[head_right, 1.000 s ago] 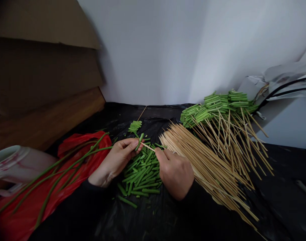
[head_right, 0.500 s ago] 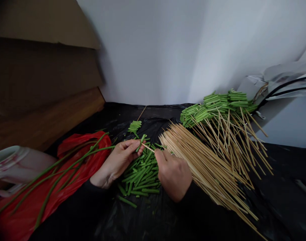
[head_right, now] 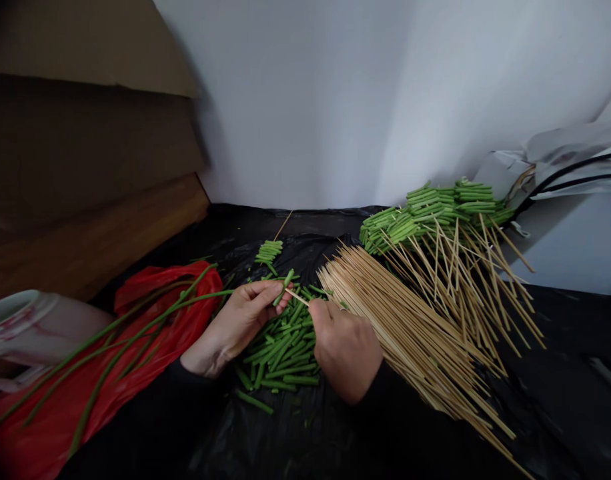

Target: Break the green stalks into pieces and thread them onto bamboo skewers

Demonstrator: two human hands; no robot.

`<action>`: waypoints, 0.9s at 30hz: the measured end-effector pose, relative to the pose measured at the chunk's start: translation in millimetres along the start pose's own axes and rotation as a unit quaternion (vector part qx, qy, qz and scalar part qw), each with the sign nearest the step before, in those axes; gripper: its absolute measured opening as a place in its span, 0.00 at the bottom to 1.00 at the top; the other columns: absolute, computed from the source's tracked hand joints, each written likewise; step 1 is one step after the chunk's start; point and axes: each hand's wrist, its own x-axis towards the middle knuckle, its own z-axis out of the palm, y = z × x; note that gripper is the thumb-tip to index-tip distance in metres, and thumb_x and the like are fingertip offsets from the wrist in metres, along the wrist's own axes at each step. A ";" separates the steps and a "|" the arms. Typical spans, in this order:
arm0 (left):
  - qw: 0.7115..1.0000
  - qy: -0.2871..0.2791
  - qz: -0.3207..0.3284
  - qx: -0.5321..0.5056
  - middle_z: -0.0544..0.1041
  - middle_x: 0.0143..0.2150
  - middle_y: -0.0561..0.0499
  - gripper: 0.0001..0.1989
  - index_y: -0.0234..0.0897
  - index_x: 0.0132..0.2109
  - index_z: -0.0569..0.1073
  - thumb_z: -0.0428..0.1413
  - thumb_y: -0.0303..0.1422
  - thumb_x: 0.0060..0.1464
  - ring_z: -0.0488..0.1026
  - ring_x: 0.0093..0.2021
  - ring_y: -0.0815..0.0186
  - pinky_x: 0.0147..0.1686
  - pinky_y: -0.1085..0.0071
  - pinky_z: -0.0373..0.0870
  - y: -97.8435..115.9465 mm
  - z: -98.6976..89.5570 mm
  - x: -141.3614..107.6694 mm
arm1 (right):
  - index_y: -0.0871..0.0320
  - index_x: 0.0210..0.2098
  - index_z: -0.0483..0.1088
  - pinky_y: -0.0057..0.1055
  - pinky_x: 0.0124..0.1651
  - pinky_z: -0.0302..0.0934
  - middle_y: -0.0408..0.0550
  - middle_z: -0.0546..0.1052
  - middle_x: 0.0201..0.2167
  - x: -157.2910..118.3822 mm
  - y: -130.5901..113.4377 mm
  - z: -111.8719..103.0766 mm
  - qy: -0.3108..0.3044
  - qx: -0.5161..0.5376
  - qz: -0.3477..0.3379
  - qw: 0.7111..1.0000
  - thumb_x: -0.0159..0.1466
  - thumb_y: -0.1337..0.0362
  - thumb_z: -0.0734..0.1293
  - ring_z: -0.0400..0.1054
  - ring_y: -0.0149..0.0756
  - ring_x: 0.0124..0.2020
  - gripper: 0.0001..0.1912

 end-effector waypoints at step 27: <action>1.000 -0.003 0.014 -0.028 0.77 0.29 0.51 0.12 0.31 0.29 0.80 0.69 0.37 0.44 0.69 0.30 0.73 0.35 0.76 0.66 -3.4 5.4 -2.5 | 0.60 0.32 0.71 0.32 0.29 0.50 0.46 0.73 0.24 7.8 -1.8 -5.2 0.061 0.041 -0.027 0.997 0.70 0.72 0.57 0.68 0.34 0.24 0.14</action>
